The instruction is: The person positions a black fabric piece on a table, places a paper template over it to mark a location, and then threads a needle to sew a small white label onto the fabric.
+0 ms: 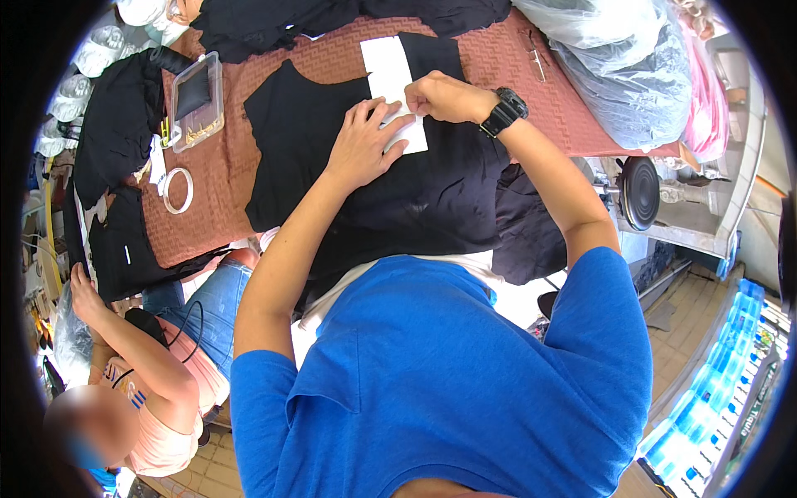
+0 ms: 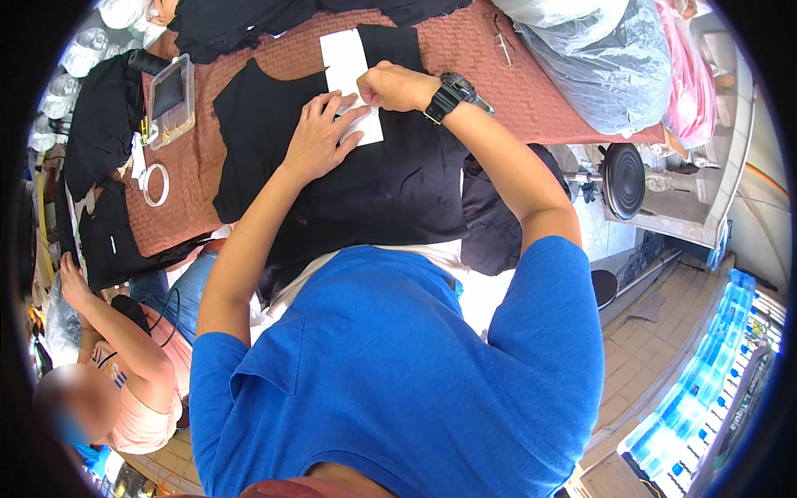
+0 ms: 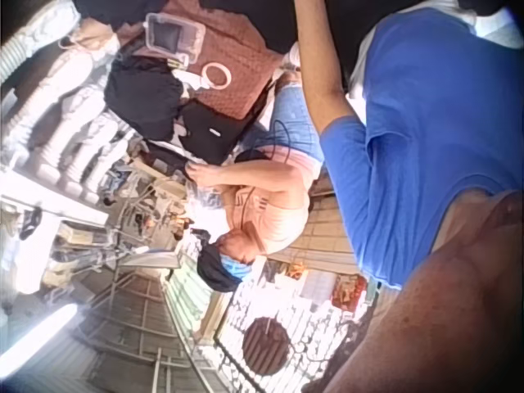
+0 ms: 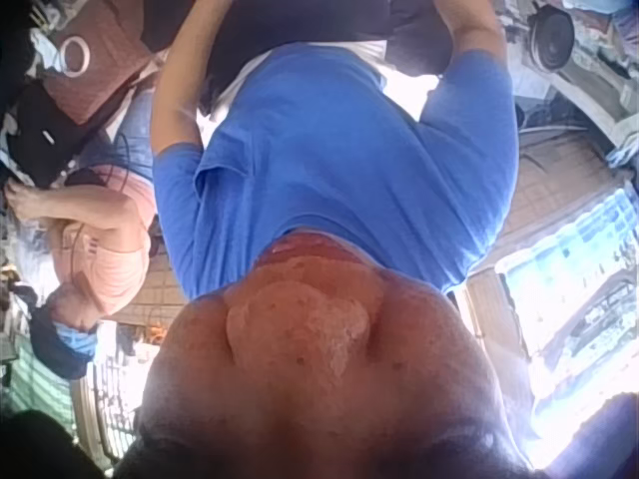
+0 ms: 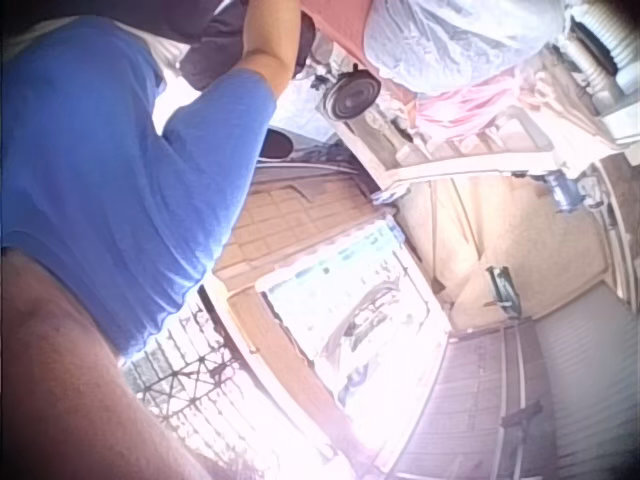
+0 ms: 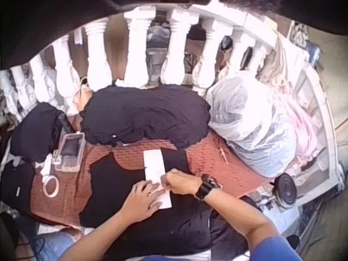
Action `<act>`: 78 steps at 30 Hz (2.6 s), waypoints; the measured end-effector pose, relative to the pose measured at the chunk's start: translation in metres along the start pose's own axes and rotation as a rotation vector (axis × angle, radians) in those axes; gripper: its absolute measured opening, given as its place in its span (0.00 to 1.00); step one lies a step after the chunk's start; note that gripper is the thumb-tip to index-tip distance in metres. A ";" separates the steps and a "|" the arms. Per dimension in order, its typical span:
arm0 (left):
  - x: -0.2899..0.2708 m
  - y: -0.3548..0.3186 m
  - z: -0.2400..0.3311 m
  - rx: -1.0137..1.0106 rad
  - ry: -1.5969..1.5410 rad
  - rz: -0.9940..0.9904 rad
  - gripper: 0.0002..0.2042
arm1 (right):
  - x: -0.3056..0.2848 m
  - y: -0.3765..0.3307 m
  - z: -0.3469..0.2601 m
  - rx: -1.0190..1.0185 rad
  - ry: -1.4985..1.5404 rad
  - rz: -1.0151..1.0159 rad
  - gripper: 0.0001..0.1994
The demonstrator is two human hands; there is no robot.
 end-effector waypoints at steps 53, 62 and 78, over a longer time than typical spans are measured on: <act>0.002 -0.003 -0.003 -0.019 0.005 -0.038 0.20 | 0.005 -0.002 0.001 -0.009 0.145 -0.007 0.18; 0.002 -0.002 -0.002 -0.018 -0.004 -0.040 0.21 | 0.005 0.001 0.001 0.029 0.118 -0.047 0.20; 0.001 0.000 -0.002 -0.016 0.003 -0.023 0.19 | 0.008 0.000 0.001 -0.022 0.056 0.048 0.19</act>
Point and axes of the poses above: each hand's wrist, its own y-axis towards the middle knuckle, its own x-axis out of the palm, z = x × y, the point moved 1 cm from there along y, towards the middle knuckle, and after that the axes turned 11 degrees about z, right-handed, at the moved point
